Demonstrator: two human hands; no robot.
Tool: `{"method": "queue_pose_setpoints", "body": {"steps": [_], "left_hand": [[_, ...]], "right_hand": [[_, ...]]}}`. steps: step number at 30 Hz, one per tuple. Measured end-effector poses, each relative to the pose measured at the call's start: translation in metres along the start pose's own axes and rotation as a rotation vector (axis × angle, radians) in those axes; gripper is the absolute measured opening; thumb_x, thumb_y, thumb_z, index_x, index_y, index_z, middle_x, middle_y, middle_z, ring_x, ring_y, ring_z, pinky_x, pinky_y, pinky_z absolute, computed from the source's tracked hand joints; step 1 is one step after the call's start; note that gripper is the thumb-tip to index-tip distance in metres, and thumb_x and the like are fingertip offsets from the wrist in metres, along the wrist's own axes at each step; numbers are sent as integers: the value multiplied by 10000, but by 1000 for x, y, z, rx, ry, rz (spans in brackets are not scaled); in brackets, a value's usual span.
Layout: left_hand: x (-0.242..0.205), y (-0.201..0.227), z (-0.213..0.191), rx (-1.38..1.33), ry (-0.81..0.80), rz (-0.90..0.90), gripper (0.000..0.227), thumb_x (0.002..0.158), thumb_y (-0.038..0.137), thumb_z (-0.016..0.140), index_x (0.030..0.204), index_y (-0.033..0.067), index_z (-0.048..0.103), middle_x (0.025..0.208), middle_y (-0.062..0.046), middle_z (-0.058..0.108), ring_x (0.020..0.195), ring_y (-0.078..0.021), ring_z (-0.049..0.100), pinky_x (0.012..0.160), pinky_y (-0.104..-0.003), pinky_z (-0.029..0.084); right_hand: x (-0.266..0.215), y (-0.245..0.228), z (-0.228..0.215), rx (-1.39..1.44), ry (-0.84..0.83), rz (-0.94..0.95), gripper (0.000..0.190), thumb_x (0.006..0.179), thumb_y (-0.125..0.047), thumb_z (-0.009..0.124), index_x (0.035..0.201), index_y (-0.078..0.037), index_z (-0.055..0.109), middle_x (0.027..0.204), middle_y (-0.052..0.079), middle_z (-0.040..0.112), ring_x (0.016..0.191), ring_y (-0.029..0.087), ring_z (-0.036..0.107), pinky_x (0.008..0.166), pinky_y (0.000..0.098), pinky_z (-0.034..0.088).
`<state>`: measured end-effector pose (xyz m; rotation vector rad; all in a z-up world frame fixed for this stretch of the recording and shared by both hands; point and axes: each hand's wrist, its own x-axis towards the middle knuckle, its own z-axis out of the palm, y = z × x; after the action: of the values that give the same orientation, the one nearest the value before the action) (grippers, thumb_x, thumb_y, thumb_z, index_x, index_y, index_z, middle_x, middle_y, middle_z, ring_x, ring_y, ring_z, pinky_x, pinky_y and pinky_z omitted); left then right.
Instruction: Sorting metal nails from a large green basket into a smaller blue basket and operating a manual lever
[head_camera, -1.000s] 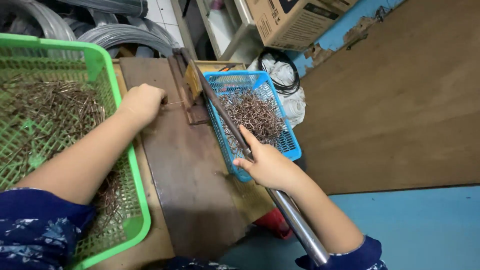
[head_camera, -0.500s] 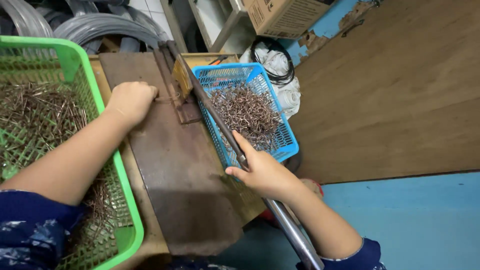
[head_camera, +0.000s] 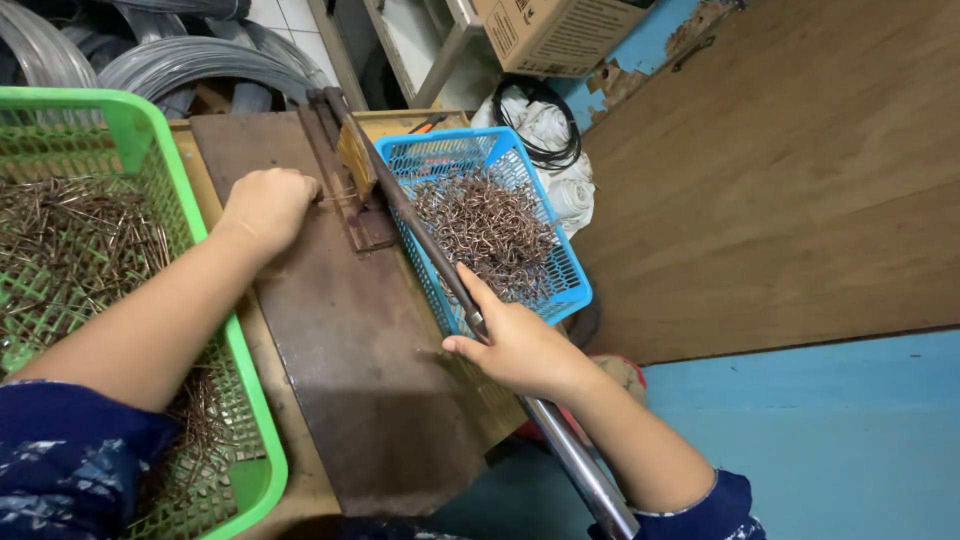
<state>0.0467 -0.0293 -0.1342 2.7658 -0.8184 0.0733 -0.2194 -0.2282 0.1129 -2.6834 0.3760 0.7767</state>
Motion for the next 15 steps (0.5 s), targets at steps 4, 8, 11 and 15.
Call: {"method": "queue_pose_setpoints", "body": {"steps": [4, 8, 11, 15], "left_hand": [[17, 9, 8, 3, -26, 47, 201, 1043, 157, 623, 1015, 179, 820, 991, -52, 824, 1016, -294, 824, 879, -455, 680], [31, 21, 14, -115, -33, 39, 151, 1033, 250, 672, 1051, 196, 812, 1026, -94, 822, 1034, -360, 810, 899, -488, 674], [33, 28, 7, -162, -58, 36, 151, 1017, 287, 711, 1097, 205, 808, 1061, -100, 820, 1065, -364, 802, 917, -498, 671], [30, 26, 5, -215, -58, -54, 259, 994, 300, 791, 1179, 145, 698, 1057, -160, 810, 1062, -412, 795, 914, -547, 657]], "right_hand": [[2, -1, 0, 2, -12, 8, 939, 982, -390, 719, 1754, -281, 196, 1153, 305, 764, 1178, 552, 698, 964, 604, 552], [5, 7, 5, 32, -22, -6, 959, 974, -396, 716, 1756, -280, 172, 1168, 316, 758, 1193, 552, 693, 983, 602, 548], [1, 6, 7, 64, -29, -1, 969, 969, -393, 714, 1755, -279, 159, 1187, 326, 751, 1203, 556, 685, 989, 616, 545], [13, 16, 33, 109, -40, 38, 959, 1003, -401, 686, 1763, -321, 107, 1208, 305, 753, 1220, 515, 701, 1009, 593, 554]]}}
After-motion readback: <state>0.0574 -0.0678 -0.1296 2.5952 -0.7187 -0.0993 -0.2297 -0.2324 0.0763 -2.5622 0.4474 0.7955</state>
